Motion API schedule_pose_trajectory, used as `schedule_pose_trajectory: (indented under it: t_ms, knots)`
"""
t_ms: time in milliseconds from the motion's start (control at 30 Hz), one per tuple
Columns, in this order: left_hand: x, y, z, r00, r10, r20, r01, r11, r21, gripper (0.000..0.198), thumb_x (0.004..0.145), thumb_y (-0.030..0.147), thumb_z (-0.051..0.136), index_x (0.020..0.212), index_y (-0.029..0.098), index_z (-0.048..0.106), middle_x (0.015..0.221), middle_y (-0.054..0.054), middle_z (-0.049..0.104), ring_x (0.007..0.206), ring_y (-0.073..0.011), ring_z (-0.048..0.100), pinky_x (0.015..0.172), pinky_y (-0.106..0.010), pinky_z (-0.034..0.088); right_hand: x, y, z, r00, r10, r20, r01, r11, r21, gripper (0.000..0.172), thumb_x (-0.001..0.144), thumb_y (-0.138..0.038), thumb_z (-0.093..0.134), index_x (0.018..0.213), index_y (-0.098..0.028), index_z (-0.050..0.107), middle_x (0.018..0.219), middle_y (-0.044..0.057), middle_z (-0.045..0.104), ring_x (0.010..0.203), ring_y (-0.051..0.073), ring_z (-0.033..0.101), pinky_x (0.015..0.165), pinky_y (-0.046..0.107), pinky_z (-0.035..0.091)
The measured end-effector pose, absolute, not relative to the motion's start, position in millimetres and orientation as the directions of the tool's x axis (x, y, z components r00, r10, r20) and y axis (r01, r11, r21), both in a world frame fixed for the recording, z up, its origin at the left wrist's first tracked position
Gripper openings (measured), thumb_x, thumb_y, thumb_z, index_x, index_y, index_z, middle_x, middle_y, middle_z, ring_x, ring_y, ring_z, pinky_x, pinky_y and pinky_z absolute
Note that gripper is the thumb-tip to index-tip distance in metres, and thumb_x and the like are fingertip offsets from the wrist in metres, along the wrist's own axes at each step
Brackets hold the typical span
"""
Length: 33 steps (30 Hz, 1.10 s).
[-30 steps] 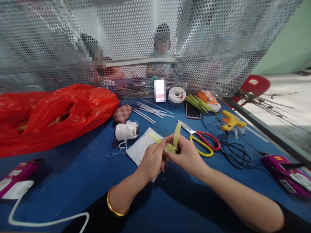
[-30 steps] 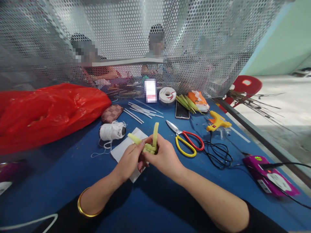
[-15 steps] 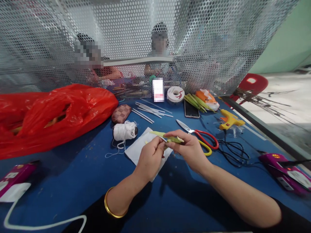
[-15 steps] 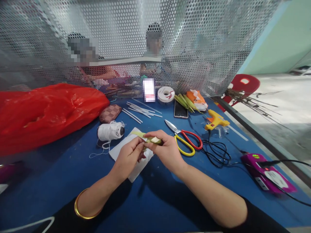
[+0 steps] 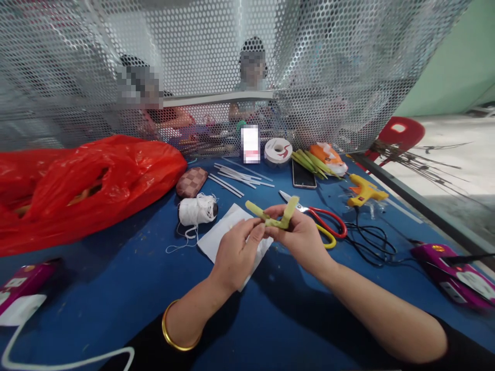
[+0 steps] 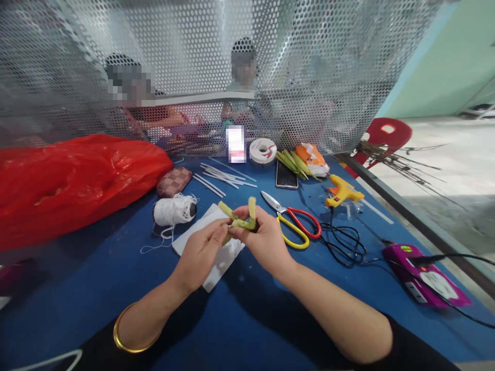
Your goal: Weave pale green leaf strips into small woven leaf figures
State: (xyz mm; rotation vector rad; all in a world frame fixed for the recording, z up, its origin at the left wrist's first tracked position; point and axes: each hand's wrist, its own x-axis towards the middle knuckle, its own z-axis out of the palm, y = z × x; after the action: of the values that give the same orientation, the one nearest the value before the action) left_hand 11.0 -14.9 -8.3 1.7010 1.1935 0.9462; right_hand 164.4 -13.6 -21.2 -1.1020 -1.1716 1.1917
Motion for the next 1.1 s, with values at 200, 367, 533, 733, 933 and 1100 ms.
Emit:
schedule_pose_trajectory:
  t_ms: [200,367,533,733,933,1100]
  knots:
    - [24,-18,-18,0.129,0.964,-0.233,-0.074,0.244,0.967,0.038,0.086,0.050,0.057,0.081,0.014,0.064,0.055,0.004,0.048,0.041,-0.0066,0.035,0.041,-0.020,0.024,155,-21,-28,-0.088,0.994,0.061,-0.010,0.060,-0.998,0.040,0.065,-0.019,0.077,0.099,-0.023,0.058,0.086,-0.002,0.064,0.071,0.014,0.063,0.067,0.028,0.054]
    - [23,-15,-14,0.049,0.972,-0.231,-0.108,0.235,0.966,0.036,0.082,0.045,0.061,0.089,0.012,0.073,0.051,0.003,0.048,0.045,-0.0062,0.035,0.044,-0.020,0.019,159,-21,-28,-0.033,0.998,0.054,-0.093,0.050,-0.994,0.027,0.085,-0.046,0.062,0.088,-0.020,0.063,0.074,-0.001,0.059,0.060,0.012,0.055,0.053,0.024,0.050]
    - [21,-15,-10,0.133,0.968,-0.212,-0.058,0.221,0.974,0.035,0.082,0.043,0.060,0.083,0.011,0.075,0.044,0.006,0.038,0.044,-0.0060,0.027,0.046,-0.022,0.018,160,-20,-30,0.150,0.987,0.053,-0.039,0.060,-0.997,0.032,0.085,-0.049,0.060,0.079,-0.018,0.067,0.059,-0.004,0.047,0.051,0.010,0.047,0.047,0.023,0.048]
    - [19,-15,-9,0.191,0.955,-0.226,-0.061,0.241,0.969,0.031,0.080,0.038,0.062,0.081,0.011,0.076,0.044,0.007,0.034,0.045,-0.0061,0.024,0.047,-0.023,0.015,164,-17,-30,0.129,0.990,0.059,0.132,0.042,-0.990,0.036,0.090,-0.049,0.053,0.079,-0.017,0.066,0.055,-0.004,0.047,0.044,0.010,0.044,0.040,0.022,0.037]
    - [21,-14,-11,0.092,0.976,-0.198,-0.137,0.210,0.968,0.033,0.078,0.042,0.068,0.085,0.010,0.076,0.046,0.008,0.031,0.044,-0.0049,0.023,0.045,-0.022,0.014,169,-17,-28,0.056,0.981,0.185,0.346,0.155,-0.925,0.035,0.095,-0.041,0.047,0.084,-0.018,0.070,0.060,-0.002,0.053,0.055,0.011,0.046,0.051,0.023,0.035]
    - [23,-17,-13,-0.013,0.992,-0.128,-0.168,0.124,0.978,0.036,0.079,0.047,0.070,0.089,0.012,0.075,0.049,0.009,0.030,0.042,-0.0040,0.024,0.042,-0.020,0.015,168,-19,-26,0.151,0.958,0.242,0.340,0.180,-0.923,0.035,0.095,-0.042,0.048,0.089,-0.018,0.073,0.058,-0.003,0.052,0.051,0.011,0.044,0.050,0.024,0.035]
